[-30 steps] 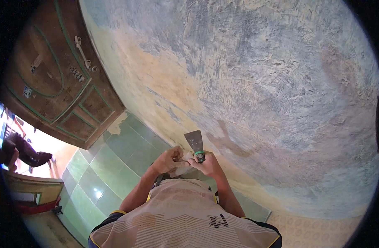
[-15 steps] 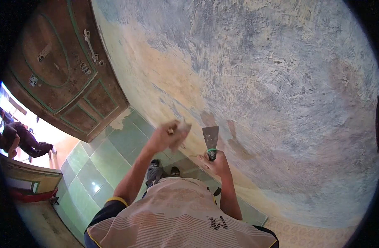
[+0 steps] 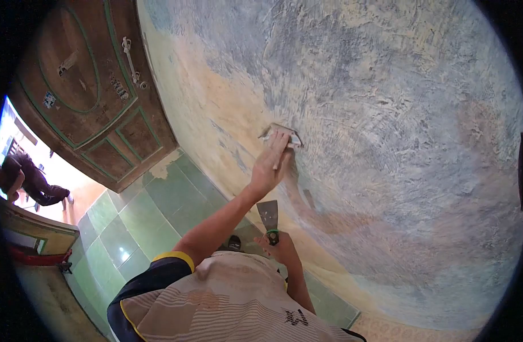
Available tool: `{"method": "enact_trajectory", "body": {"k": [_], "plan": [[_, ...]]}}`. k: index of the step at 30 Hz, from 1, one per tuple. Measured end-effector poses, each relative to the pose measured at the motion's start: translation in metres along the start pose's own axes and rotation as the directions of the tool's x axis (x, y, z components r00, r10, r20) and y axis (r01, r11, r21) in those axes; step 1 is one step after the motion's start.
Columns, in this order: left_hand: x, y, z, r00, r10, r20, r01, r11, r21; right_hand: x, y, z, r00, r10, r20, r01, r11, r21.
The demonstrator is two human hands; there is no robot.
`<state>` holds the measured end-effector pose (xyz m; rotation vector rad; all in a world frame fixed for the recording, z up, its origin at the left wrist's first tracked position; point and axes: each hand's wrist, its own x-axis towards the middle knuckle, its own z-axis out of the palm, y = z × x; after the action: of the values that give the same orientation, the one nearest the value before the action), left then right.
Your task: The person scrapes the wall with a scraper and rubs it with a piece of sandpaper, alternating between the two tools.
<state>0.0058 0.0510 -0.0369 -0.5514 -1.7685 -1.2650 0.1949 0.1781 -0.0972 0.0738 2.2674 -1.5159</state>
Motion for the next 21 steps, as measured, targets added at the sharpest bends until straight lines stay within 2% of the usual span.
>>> {"method": "enact_trajectory", "body": {"k": [2,4,5,7,8,9,10,11,13,14,16,17,18,21], "plan": [[0.004,-0.007,-0.003,0.998,0.034,0.050,-0.036,0.998,0.045,-0.001,0.002,-0.003,1.000,-0.003,-0.002,0.004,0.998,0.055],[0.048,-0.012,-0.008,0.986,-0.057,-0.159,0.045,0.996,-0.076,-0.004,-0.002,-0.010,0.998,0.053,-0.019,-0.054,0.998,-0.026],[0.065,-0.020,-0.009,0.985,-0.061,-0.161,0.050,0.996,-0.067,-0.004,-0.001,-0.012,0.998,0.055,-0.009,-0.055,0.998,-0.028],[0.093,-0.030,-0.011,0.926,-0.173,-0.336,0.153,0.985,-0.085,-0.002,0.002,-0.015,0.995,0.093,-0.041,-0.090,0.993,0.073],[0.085,-0.006,-0.011,0.840,-0.518,-0.161,0.422,0.811,-0.406,0.002,0.007,-0.019,0.995,0.089,-0.034,-0.086,0.994,0.068],[0.064,-0.010,-0.008,0.951,-0.258,-0.168,0.210,0.943,-0.259,0.007,0.015,-0.021,0.995,0.095,-0.008,-0.095,0.995,0.024],[0.042,-0.020,-0.004,0.991,0.021,-0.130,-0.035,0.994,-0.107,0.012,0.018,-0.022,0.995,0.100,0.018,-0.100,0.995,-0.020],[0.023,-0.022,-0.007,0.990,0.026,-0.140,-0.040,0.995,-0.096,0.016,0.015,-0.023,0.996,0.090,0.027,-0.089,0.996,-0.027],[-0.002,-0.024,-0.021,0.972,0.021,0.235,-0.026,0.999,0.018,0.019,0.003,-0.020,0.998,0.045,0.042,-0.042,0.997,-0.071],[0.007,-0.036,-0.024,0.974,0.024,0.227,-0.030,0.999,0.024,0.021,-0.005,-0.021,0.998,0.038,0.047,-0.034,0.996,-0.077],[0.048,-0.066,-0.032,0.999,-0.051,0.005,0.051,0.999,-0.005,0.025,-0.019,-0.019,0.993,0.038,0.108,-0.020,0.986,-0.163],[0.064,-0.074,-0.035,0.998,-0.057,0.001,0.057,0.998,0.004,0.027,-0.018,-0.017,0.992,0.039,0.119,-0.019,0.986,-0.166],[0.085,-0.081,-0.038,0.982,-0.169,-0.080,0.166,0.985,-0.042,0.033,-0.015,-0.015,0.991,-0.019,0.131,0.042,0.984,-0.171],[0.125,-0.088,-0.047,0.824,-0.487,-0.289,0.436,0.871,-0.226,0.044,-0.003,-0.006,0.977,-0.119,0.175,0.152,0.970,-0.188]]}}
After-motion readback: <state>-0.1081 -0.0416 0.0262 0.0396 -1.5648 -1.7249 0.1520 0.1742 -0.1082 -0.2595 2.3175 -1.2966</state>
